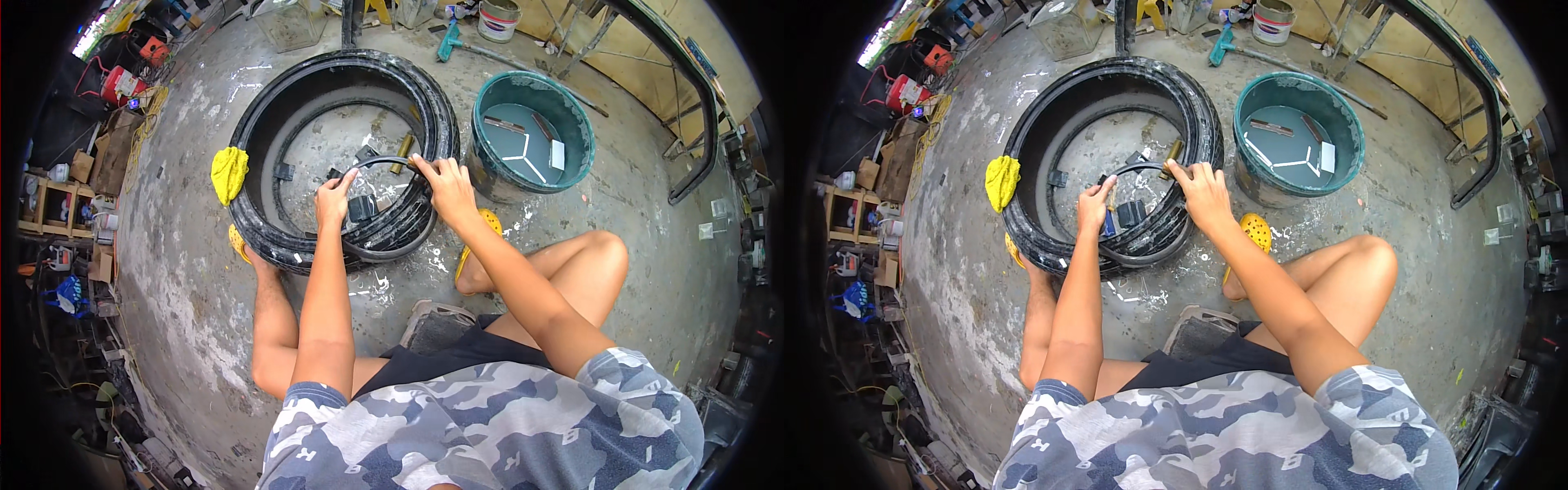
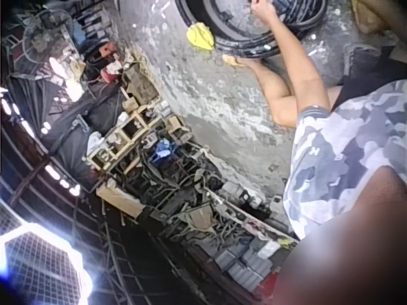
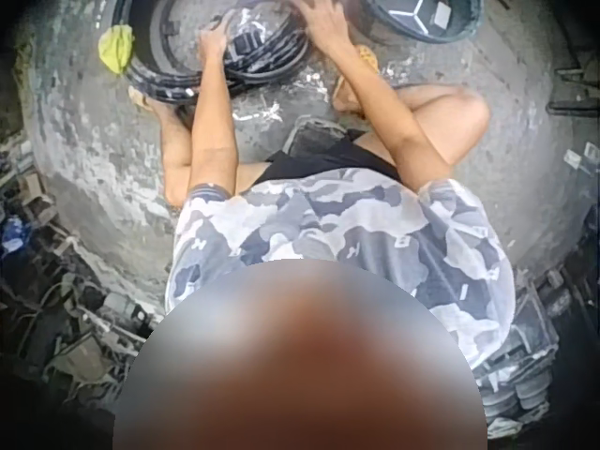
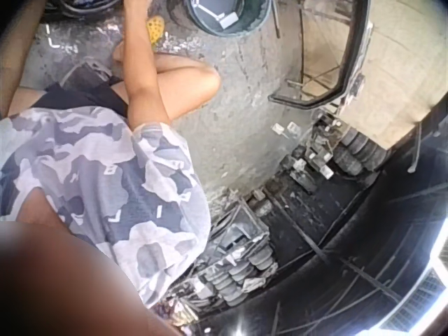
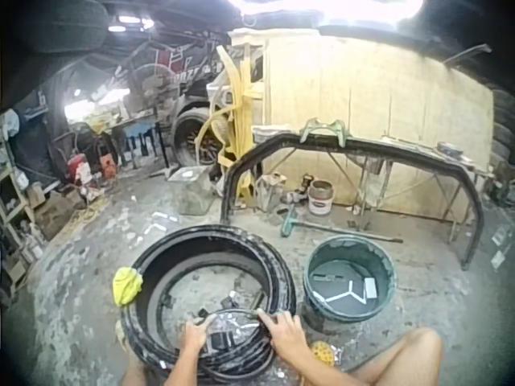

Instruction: Cleaning and repairing a bicycle or motorcycle inner tube and tire.

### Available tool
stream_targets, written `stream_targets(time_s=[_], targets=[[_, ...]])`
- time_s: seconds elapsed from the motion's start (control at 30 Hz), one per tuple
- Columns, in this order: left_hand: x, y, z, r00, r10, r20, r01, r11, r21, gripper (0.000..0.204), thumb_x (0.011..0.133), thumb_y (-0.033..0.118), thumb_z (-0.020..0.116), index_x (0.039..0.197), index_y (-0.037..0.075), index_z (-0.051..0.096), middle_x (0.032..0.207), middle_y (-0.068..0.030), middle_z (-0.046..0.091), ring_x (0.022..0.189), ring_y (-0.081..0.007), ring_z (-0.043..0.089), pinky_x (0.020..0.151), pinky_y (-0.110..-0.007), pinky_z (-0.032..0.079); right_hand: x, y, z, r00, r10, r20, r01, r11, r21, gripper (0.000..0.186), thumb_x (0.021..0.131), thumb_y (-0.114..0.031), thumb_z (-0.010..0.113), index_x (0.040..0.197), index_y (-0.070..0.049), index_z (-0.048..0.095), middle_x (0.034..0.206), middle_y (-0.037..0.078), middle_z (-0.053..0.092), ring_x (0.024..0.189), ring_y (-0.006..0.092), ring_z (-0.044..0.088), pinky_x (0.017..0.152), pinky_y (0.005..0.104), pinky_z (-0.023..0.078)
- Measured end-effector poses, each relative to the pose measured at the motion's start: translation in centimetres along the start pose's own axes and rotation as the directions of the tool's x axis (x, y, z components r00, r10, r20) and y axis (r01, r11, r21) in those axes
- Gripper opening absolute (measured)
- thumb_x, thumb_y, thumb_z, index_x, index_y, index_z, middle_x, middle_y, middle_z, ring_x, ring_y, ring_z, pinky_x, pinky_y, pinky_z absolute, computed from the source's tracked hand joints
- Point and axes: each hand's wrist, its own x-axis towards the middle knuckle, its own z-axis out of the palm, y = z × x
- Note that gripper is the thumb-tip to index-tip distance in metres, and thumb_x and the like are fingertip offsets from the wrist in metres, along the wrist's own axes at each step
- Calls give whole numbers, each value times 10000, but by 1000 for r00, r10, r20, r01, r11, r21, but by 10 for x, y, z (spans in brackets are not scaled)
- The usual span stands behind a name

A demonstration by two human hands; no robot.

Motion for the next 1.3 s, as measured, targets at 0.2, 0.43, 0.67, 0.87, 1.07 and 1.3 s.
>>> stream_targets(time_s=[0.2, 0.43, 0.67, 0.87, 1.07, 1.3], targets=[[1, -1, -9, 996, -78, -32, 81, 994, 80, 731, 705, 684, 702, 1043, 38, 740, 1046, -222, 704, 1013, -341, 659, 922, -405, 465, -75, -15, -22, 980, -197, 35, 198, 979, -44, 746, 757, 1, 580, 1453, -229, 439, 983, 95, 538, 918, 271, 516, 780, 402, 402], [-5, 12, -3, 998, -59, 17, 58, 998, 29, 679, 714, 678, 697, 992, 61, 751, 1045, -211, 705, 1028, -378, 646, 909, -427, 468, 10, 9, -3, 992, -118, 42, 118, 993, 4, 725, 734, 28, 568, 1414, -207, 474, 993, 117, 546, 946, 291, 520, 775, 401, 400], [-8, 7, -8, 996, -89, -27, 91, 992, 92, 728, 699, 694, 692, 1108, 93, 726, 1119, -212, 686, 1111, -371, 621, 948, -437, 458, -42, -4, -2, 996, -5, -84, 19, 985, 172, 710, 747, 76, 541, 1377, -253, 552, 942, 69, 554, 899, 267, 531, 758, 399, 394], [-9, 14, -11, 992, -123, -16, 124, 986, 107, 741, 694, 704, 686, 1106, 90, 726, 1157, -218, 670, 1124, -379, 612, 963, -442, 451, -32, -5, 15, 962, 247, -117, -166, 867, 469, 546, 845, 49, 578, 1348, -165, 582, 933, 140, 592, 889, 309, 548, 844, 379, 442], [-6, 14, -8, 993, -116, 11, 114, 988, 100, 754, 700, 692, 689, 1119, 66, 717, 1134, -233, 674, 1115, -390, 616, 970, -439, 450, -46, 0, 29, 916, 361, -172, -237, 838, 492, 570, 839, 50, 583, 1360, -179, 570, 944, 149, 599, 895, 319, 555, 824, 394, 451], [-9, 11, -11, 990, -140, -13, 140, 983, 120, 761, 701, 690, 689, 1154, 80, 705, 1171, -233, 661, 1131, -380, 614, 972, -429, 453, -79, -9, 17, 953, 273, -130, -173, 846, 504, 574, 830, 38, 576, 1347, -211, 590, 904, 106, 578, 897, 294, 556, 796, 400, 439]])
